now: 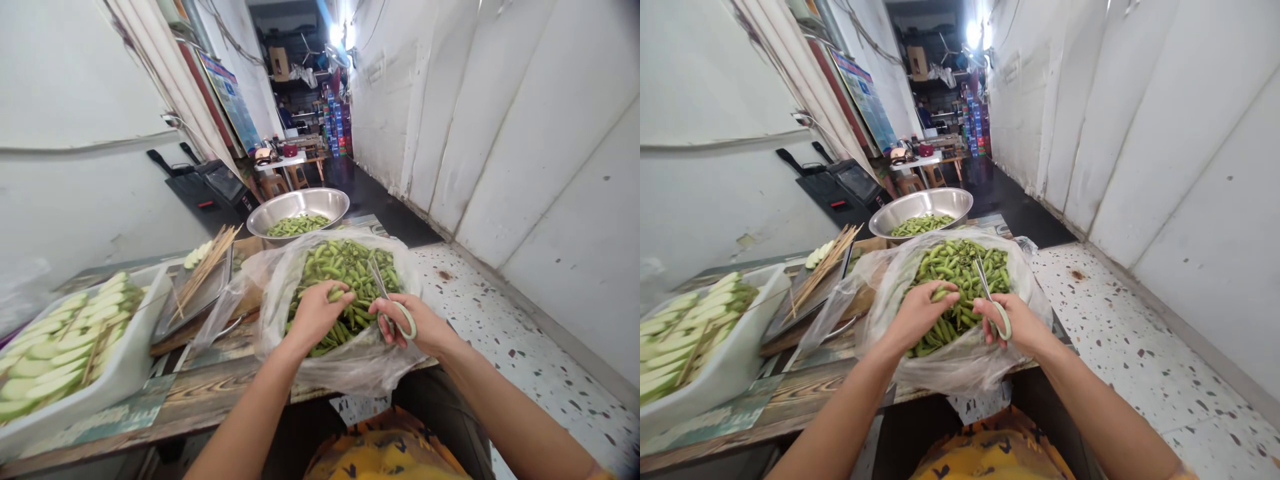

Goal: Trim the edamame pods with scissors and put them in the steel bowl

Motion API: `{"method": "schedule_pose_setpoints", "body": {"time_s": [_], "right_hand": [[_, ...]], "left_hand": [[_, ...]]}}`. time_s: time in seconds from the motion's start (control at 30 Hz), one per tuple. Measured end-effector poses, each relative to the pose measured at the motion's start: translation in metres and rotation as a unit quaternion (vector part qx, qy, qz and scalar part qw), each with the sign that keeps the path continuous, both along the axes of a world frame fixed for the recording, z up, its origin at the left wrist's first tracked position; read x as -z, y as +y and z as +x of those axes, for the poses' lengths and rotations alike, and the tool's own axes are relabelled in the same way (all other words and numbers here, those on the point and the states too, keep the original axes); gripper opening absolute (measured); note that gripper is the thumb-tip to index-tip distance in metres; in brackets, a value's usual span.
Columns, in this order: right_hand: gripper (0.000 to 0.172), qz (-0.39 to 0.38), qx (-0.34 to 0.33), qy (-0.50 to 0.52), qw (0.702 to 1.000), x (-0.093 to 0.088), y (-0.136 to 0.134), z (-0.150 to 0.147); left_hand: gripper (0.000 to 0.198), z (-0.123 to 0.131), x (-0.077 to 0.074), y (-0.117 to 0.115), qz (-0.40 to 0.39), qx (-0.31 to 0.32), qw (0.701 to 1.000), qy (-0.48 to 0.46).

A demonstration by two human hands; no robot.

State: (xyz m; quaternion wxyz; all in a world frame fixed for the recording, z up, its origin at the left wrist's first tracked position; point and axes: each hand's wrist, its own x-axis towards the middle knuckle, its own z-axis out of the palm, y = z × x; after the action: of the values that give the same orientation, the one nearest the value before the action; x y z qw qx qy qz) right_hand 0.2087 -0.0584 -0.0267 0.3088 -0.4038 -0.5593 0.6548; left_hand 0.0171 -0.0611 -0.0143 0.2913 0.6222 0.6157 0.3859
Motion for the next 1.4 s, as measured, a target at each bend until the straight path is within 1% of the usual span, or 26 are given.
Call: {"method": "schedule_pose_setpoints", "body": {"time_s": [0.03,0.07,0.1,0.17,0.27,0.3,0.37,0.47,0.63,0.77,0.87,0.97,1.03,1.1,1.2,1.3,1.37,1.4], "right_hand": [[0.044,-0.003,0.000,-0.002,1.000,0.001,-0.001,0.000],[0.044,-0.005,-0.001,-0.005,1.000,0.002,-0.002,0.000],[0.044,-0.005,-0.003,-0.009,1.000,0.003,-0.002,0.000],[0.043,0.000,-0.015,-0.018,1.000,0.004,-0.004,0.001],[0.039,0.018,-0.047,-0.036,0.998,0.004,-0.004,0.004],[0.038,0.025,-0.056,-0.044,0.997,0.004,-0.004,0.005],[0.036,0.041,-0.070,-0.060,0.995,0.002,-0.004,0.004],[0.035,0.068,-0.082,-0.082,0.991,-0.002,-0.002,0.000],[0.034,0.085,-0.095,-0.098,0.987,-0.005,0.000,-0.006],[0.035,0.088,-0.101,-0.086,0.987,-0.001,0.000,-0.008],[0.034,0.086,-0.108,-0.090,0.986,-0.001,0.001,-0.008],[0.034,0.100,-0.096,-0.102,0.985,-0.003,0.001,-0.008],[0.038,0.102,-0.083,-0.109,0.985,-0.005,0.001,-0.008],[0.040,0.092,-0.071,-0.110,0.987,-0.006,0.001,-0.009],[0.035,0.065,-0.049,-0.090,0.993,-0.007,-0.001,-0.009],[0.035,0.031,-0.050,-0.050,0.997,-0.007,-0.004,-0.009],[0.037,0.023,-0.072,-0.041,0.996,-0.007,-0.006,-0.010],[0.038,0.023,-0.081,-0.042,0.996,-0.006,-0.007,-0.011]], "left_hand": [[0.018,0.004,0.003,0.002,0.005,0.002,0.998,0.060],[0.016,0.007,0.005,0.005,0.005,0.003,0.995,0.096],[0.015,0.009,0.007,0.007,0.007,0.000,0.994,0.108],[0.018,0.011,0.008,0.011,0.022,-0.017,0.997,0.076],[0.027,0.008,0.002,0.013,0.060,-0.043,0.997,-0.009],[0.029,0.007,-0.001,0.012,0.061,-0.040,0.997,-0.030],[0.029,0.005,-0.007,0.009,0.045,-0.012,0.997,-0.054],[0.028,0.004,-0.013,0.004,0.014,0.025,0.998,-0.064],[0.027,0.001,-0.016,-0.002,-0.030,0.053,0.997,-0.045],[0.026,0.000,-0.017,-0.005,-0.050,0.067,0.994,-0.066],[0.026,0.000,-0.018,-0.006,-0.050,0.072,0.994,-0.069],[0.027,0.000,-0.018,-0.007,-0.049,0.077,0.994,-0.065],[0.026,-0.001,-0.016,-0.008,-0.061,0.081,0.991,-0.093],[0.024,-0.002,-0.014,-0.007,-0.084,0.084,0.980,-0.159],[0.025,-0.004,-0.011,-0.003,-0.104,0.070,0.945,-0.302],[0.021,-0.005,-0.009,0.002,-0.063,0.036,0.896,-0.438],[0.017,-0.004,-0.008,0.003,-0.033,0.010,0.867,-0.497],[0.016,-0.003,-0.007,0.003,-0.026,-0.001,0.857,-0.514]]}}
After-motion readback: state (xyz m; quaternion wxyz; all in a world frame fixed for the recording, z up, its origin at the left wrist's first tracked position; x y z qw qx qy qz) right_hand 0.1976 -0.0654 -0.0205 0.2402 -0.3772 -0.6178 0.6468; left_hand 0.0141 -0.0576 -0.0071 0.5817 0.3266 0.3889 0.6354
